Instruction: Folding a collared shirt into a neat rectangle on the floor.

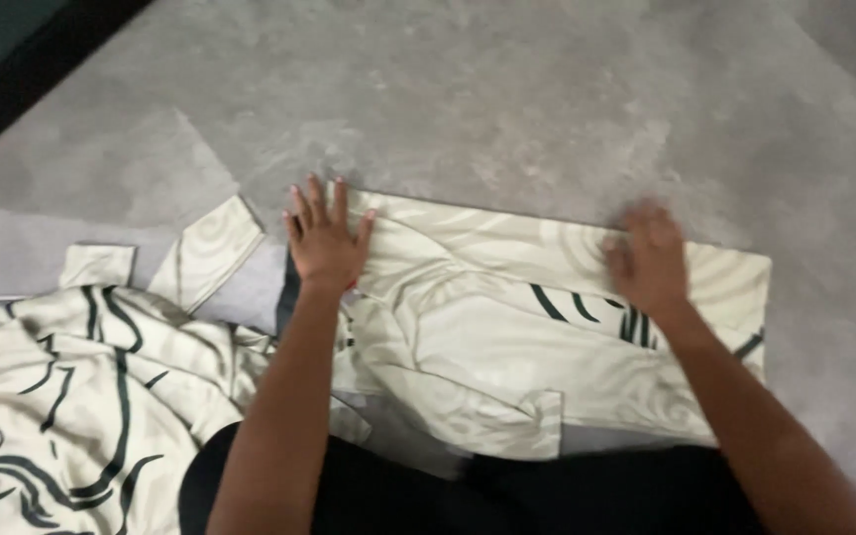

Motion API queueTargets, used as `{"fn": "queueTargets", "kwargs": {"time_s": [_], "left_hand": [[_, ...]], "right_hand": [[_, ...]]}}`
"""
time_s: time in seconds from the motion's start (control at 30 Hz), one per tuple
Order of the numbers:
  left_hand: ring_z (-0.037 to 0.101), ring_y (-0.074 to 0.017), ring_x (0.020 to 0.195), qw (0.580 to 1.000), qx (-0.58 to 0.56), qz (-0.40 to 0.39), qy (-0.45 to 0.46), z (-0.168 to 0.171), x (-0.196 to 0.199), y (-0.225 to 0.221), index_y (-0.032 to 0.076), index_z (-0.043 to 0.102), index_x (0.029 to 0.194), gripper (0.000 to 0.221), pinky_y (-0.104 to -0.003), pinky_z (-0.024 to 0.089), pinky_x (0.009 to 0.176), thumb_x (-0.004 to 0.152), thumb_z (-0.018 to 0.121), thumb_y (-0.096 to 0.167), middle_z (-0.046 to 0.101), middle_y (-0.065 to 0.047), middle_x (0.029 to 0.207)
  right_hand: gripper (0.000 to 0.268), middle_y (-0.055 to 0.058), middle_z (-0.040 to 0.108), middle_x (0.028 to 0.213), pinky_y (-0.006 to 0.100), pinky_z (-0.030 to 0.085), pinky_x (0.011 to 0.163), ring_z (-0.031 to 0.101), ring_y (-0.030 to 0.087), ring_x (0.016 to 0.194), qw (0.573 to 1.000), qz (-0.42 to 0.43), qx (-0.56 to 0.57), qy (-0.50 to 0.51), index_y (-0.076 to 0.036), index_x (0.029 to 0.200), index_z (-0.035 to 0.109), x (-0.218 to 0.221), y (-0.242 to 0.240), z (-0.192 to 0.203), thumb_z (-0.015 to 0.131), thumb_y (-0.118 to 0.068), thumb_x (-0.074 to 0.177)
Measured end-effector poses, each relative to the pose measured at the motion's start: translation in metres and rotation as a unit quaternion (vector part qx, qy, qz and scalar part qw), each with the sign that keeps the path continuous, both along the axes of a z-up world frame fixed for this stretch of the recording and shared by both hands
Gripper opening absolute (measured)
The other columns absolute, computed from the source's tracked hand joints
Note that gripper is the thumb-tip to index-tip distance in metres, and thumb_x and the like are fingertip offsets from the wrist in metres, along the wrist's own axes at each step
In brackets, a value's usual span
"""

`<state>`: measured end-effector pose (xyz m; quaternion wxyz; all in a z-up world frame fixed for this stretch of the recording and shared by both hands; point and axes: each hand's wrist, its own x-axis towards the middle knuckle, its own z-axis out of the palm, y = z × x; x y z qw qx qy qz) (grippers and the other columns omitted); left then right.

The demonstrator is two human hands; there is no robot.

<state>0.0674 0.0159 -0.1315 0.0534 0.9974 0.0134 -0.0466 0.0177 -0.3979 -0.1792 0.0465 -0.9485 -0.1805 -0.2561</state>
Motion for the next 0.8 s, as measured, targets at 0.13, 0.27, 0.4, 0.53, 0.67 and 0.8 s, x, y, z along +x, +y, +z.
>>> {"fn": "queueTargets", "kwargs": {"time_s": [0.13,0.27,0.4,0.53,0.67,0.8], "left_hand": [[0.01,-0.0389,0.125,0.994,0.062,0.033,-0.082,-0.009,0.002,-0.005,0.01,0.032,0.129,0.064,-0.045,0.006,0.102,0.082,0.033,0.052,0.019,-0.017,0.136],[0.022,-0.0404,0.122,0.979,0.025,-0.079,-0.186,-0.024,-0.001,-0.006,0.009,0.038,0.125,0.054,-0.046,0.019,0.098,0.083,0.038,0.042,0.027,-0.017,0.133],[0.031,-0.0397,0.116,0.969,0.0,-0.101,-0.225,-0.036,-0.004,-0.006,0.016,0.042,0.124,0.053,-0.049,0.031,0.09,0.079,0.047,0.044,0.033,-0.015,0.129],[0.021,-0.0392,0.122,0.98,-0.049,-0.091,-0.171,-0.031,-0.005,-0.004,0.016,0.034,0.13,0.054,-0.049,0.021,0.096,0.085,0.036,0.045,0.024,-0.014,0.135],[0.018,-0.0373,0.123,0.99,-0.046,-0.084,-0.106,-0.02,-0.009,-0.007,0.018,0.032,0.13,0.055,-0.048,0.019,0.098,0.083,0.032,0.048,0.023,-0.013,0.135],[0.029,-0.0396,0.118,0.973,-0.049,-0.094,-0.206,-0.034,-0.007,-0.005,0.017,0.042,0.125,0.051,-0.051,0.027,0.092,0.081,0.046,0.043,0.033,-0.015,0.131]], "right_hand": [[0.042,0.023,0.047,0.114,0.05,0.031,0.089,0.042,0.043,0.108,0.994,0.052,0.066,0.068,0.0,0.108,0.051,0.022,0.125,0.037,0.054,-0.028,0.077],[0.05,0.013,0.034,0.129,0.053,0.024,0.092,0.026,0.038,0.12,0.982,0.099,0.079,0.143,-0.01,0.123,0.041,0.038,0.213,0.022,0.051,-0.029,0.078],[0.053,0.001,0.027,0.135,0.048,0.018,0.098,0.022,0.027,0.125,0.97,0.127,0.055,0.202,-0.018,0.13,0.029,0.033,0.235,0.012,0.042,-0.039,0.083],[0.05,-0.001,0.021,0.137,0.045,0.013,0.101,0.016,0.024,0.127,0.957,0.122,0.052,0.256,-0.017,0.129,0.032,0.026,0.21,0.031,0.036,-0.043,0.086],[0.053,0.001,0.028,0.135,0.043,0.02,0.098,0.022,0.024,0.125,0.972,0.128,0.002,0.199,-0.019,0.128,0.034,0.003,0.137,0.031,0.043,-0.043,0.082],[0.056,-0.001,0.026,0.137,0.039,0.016,0.099,0.02,0.021,0.126,0.985,0.072,-0.096,0.122,-0.019,0.131,0.031,-0.025,0.019,0.024,0.042,-0.04,0.08]]}}
